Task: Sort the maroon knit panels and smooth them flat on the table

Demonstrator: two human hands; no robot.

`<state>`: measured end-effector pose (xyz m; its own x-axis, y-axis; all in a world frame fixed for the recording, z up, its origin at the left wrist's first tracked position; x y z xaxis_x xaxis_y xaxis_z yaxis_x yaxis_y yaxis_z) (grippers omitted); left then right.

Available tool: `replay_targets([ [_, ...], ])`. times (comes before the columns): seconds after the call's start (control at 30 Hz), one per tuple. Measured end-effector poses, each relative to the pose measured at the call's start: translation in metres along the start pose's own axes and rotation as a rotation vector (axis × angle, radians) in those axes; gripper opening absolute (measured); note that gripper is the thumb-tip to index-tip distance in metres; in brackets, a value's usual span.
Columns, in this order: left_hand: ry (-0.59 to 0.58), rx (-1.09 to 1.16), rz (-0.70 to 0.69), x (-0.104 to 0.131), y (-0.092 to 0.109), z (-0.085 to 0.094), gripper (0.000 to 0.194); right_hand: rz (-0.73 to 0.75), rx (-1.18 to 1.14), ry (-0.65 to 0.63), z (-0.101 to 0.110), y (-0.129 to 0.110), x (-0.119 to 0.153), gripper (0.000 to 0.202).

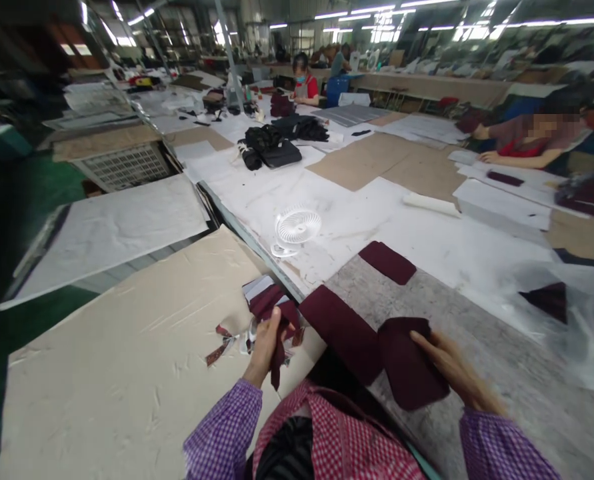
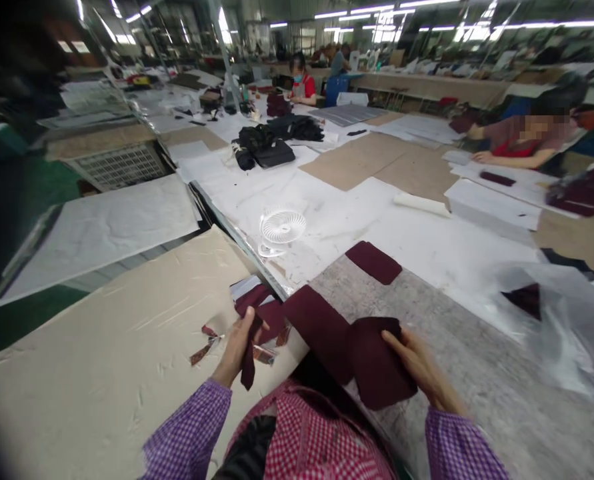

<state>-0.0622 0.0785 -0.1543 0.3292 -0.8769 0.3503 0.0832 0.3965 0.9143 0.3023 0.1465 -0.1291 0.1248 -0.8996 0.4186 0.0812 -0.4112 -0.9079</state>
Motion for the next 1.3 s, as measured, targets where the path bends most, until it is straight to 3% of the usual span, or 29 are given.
replay_targets([
  [0.1, -0.121, -0.361, -0.104, 0.010, -0.024, -0.031, 0.054, -0.074, 0.133, -0.235, -0.021, 0.023, -0.010, 0.033],
  [0.2, -0.225, -0.579, -0.220, 0.022, -0.035, -0.062, 0.036, -0.127, 0.200, -0.396, -0.045, 0.037, -0.019, 0.034],
  [0.27, -0.298, -0.676, -0.265, 0.029, -0.038, -0.079, 0.025, -0.138, 0.246, -0.446, -0.055, 0.043, -0.029, 0.036],
  [0.4, -0.427, -0.871, -0.332, 0.040, -0.043, -0.103, 0.026, -0.032, 0.473, -0.429, -0.062, 0.050, -0.055, 0.033],
  [0.57, -0.479, -0.911, -0.363, 0.046, -0.044, -0.112, 0.026, 0.009, 0.679, -0.286, -0.056, 0.065, -0.077, 0.023],
  [0.77, -0.502, -0.961, -0.383, 0.048, -0.044, -0.116, 0.035, 0.033, 0.825, -0.147, -0.049, 0.071, -0.081, 0.023],
  [1.13, -0.503, -1.060, -0.444, 0.043, -0.034, -0.124, 0.060, 0.069, 0.912, -0.113, -0.049, 0.077, -0.080, 0.028],
  [1.3, -0.526, -1.147, -0.436, 0.041, -0.039, -0.127, 0.059, 0.076, 0.941, -0.101, -0.049, 0.077, -0.080, 0.032],
])
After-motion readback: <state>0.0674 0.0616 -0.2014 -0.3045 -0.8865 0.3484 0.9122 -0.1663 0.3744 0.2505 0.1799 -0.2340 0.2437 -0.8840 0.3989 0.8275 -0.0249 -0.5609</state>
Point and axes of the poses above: each hand's wrist, its own x-axis away from the middle knuckle, its own z-axis out of the back of the hand, y = z × x, the point moved 7 cm from there along -x, towards the middle knuckle, and after that the axes turned 12 degrees about -x, right-handed, at the moved point
